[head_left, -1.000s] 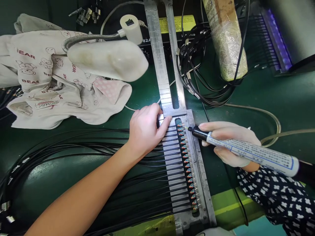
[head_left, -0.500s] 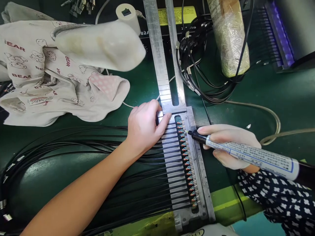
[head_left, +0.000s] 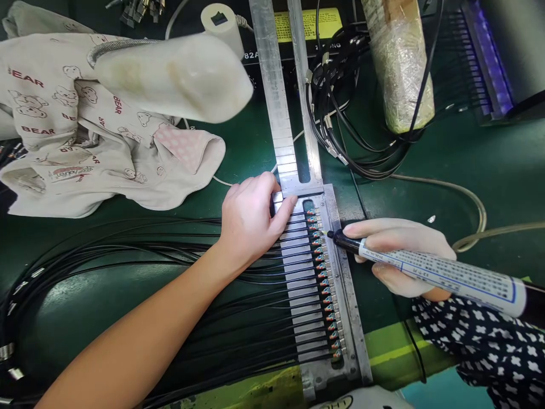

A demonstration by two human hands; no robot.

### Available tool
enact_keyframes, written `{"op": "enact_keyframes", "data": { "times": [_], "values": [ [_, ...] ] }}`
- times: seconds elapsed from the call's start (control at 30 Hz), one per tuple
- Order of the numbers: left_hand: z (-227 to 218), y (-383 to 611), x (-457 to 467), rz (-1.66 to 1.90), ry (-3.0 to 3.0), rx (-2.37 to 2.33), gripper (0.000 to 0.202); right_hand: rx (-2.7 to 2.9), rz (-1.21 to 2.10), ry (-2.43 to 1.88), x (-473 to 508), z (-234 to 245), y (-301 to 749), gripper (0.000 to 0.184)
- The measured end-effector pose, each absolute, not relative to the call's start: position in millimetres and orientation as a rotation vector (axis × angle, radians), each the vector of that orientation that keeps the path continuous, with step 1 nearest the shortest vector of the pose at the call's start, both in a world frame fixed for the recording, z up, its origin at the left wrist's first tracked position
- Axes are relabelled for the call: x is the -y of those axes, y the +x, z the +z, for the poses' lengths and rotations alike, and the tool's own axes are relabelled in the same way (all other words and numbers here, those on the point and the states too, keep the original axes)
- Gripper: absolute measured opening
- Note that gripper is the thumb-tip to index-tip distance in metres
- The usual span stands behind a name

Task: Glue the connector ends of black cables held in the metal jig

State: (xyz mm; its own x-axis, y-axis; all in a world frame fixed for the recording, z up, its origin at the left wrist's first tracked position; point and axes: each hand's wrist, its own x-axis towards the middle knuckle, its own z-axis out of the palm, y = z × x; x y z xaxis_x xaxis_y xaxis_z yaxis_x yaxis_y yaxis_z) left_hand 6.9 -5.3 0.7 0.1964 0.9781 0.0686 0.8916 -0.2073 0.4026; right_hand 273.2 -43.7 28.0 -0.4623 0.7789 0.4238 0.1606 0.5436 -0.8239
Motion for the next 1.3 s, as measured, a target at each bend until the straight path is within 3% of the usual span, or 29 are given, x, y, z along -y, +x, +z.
{"op": "enact_keyframes", "data": {
  "times": [0.9,1.3],
  "values": [
    [0.2,6.9,5.3,0.469,2.194,-1.774,0.027,1.877,0.904,-0.817,44.3,22.1,268.0,0.034],
    [-0.8,6.5,5.4,0.488,2.211,-1.763,0.027,1.893,0.902,-0.775,62.6,25.5,276.2,0.04]
  ]
}}
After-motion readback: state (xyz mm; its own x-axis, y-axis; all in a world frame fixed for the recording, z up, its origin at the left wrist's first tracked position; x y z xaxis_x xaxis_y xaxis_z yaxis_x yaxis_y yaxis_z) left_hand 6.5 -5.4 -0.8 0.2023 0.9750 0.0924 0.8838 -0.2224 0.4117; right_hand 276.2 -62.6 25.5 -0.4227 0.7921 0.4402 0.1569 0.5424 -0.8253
